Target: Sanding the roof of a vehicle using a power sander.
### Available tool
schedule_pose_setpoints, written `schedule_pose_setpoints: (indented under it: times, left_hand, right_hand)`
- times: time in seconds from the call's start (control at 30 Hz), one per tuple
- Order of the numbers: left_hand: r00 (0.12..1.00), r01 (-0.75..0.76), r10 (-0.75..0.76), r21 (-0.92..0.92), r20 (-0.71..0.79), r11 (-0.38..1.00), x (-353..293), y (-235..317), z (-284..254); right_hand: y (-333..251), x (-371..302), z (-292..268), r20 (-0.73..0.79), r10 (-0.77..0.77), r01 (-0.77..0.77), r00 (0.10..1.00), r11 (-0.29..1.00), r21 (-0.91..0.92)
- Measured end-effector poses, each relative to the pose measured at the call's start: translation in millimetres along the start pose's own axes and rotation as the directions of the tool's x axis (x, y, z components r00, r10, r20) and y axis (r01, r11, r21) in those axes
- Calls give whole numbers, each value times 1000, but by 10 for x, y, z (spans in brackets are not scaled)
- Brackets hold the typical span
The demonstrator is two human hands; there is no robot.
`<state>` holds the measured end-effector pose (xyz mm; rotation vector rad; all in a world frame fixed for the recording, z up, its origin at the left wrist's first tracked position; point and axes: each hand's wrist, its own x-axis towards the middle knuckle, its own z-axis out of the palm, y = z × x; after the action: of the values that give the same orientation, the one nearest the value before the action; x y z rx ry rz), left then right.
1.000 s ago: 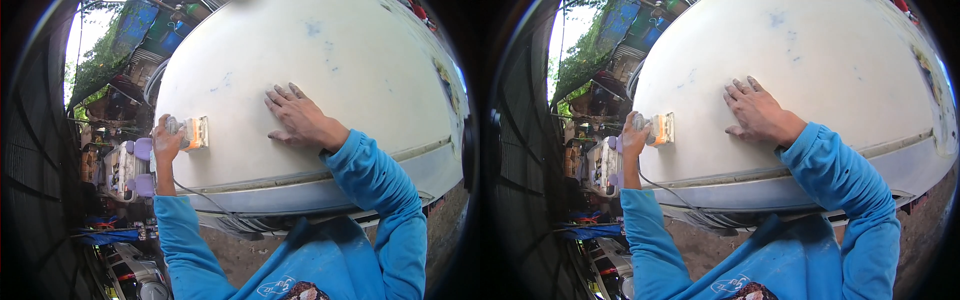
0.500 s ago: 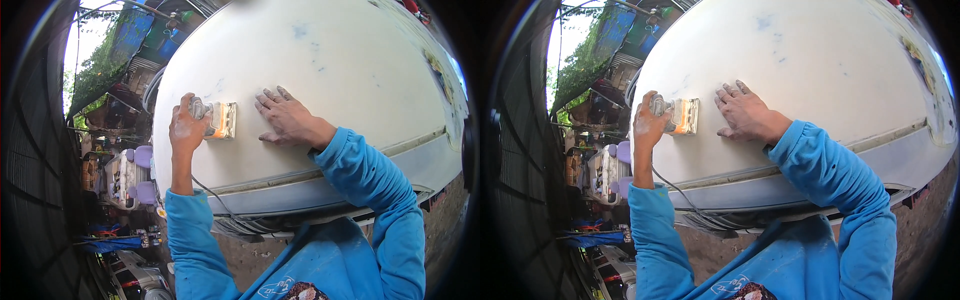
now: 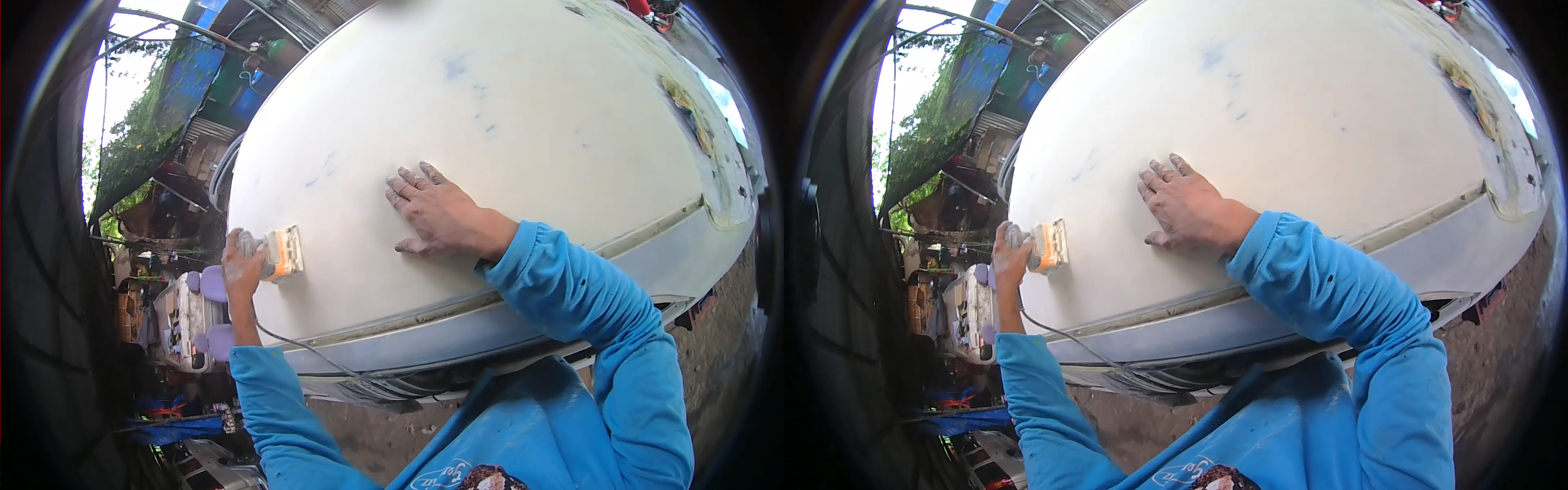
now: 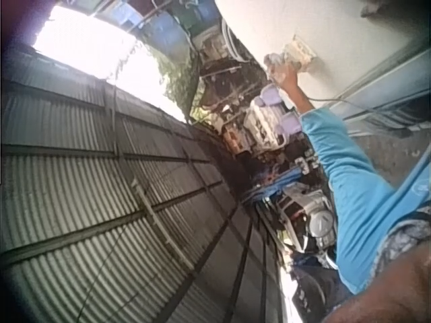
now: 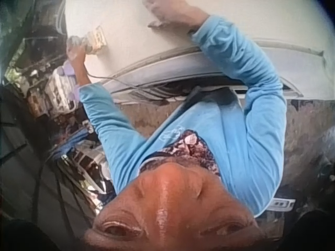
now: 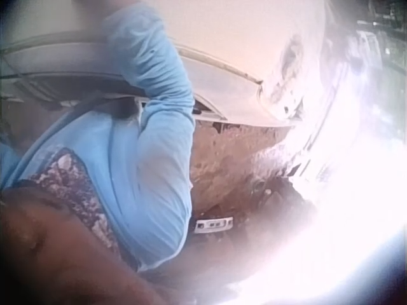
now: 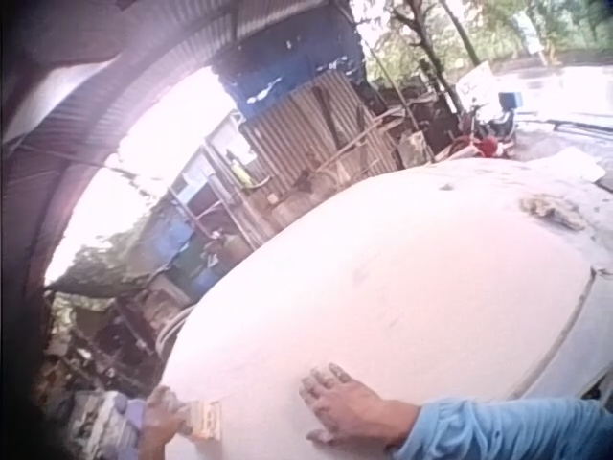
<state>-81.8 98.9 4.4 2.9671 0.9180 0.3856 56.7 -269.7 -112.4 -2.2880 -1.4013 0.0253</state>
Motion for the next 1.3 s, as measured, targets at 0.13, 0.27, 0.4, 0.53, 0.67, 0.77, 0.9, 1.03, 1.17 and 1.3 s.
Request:
schedule_pose_setpoints:
  times: [0.13, 0.27, 0.4, 0.53, 0.67, 0.77, 0.9, 1.03, 1.17, 1.3]
  left_hand:
    - [994, 105, -105, 52, -12, 993, 67, -392, 18]
    - [988, 152, -148, 96, -42, 984, 6, -511, -46]
    - [980, 192, -194, 45, 50, 980, -114, -353, -111]
    - [997, 73, -74, 28, 15, 997, -190, -87, -78]
    - [999, -49, 49, 16, -2, 999, -325, 287, -57]
    - [995, -92, 93, 29, -20, 995, -403, 746, -40]
    - [993, -120, 119, 27, 16, 992, -496, 1329, -86]
    - [987, -160, 159, 50, 35, 986, -531, 1675, -95]
    - [986, -164, 162, 56, 36, 985, -482, 1773, -69]
    - [988, -151, 148, 84, 35, 985, -402, 1685, -43]
  right_hand:
    - [11, -9, 13, 8, 3, -3, 1000, 1000, 9]
    - [-3, -16, 3, -31, -5, 5, 999, 1000, 13]
    - [-26, -24, -21, -25, 3, -3, 1000, 1000, 9]
    - [-29, -19, -26, 4, 13, -13, 1000, 1000, -15]
    - [-26, -5, -8, -5, 4, -4, 1000, 1000, -8]
    - [-24, -6, 3, -15, 2, -2, 1000, 1000, -16]
    - [-11, -10, 5, -30, -3, 3, 1000, 1000, 0]
    - [-12, -7, 9, -42, -2, 1, 999, 1000, -25]
    - [-13, -6, 16, -59, 0, -1, 998, 1000, -15]
    - [-4, -8, 19, -53, 2, -3, 999, 1000, -6]
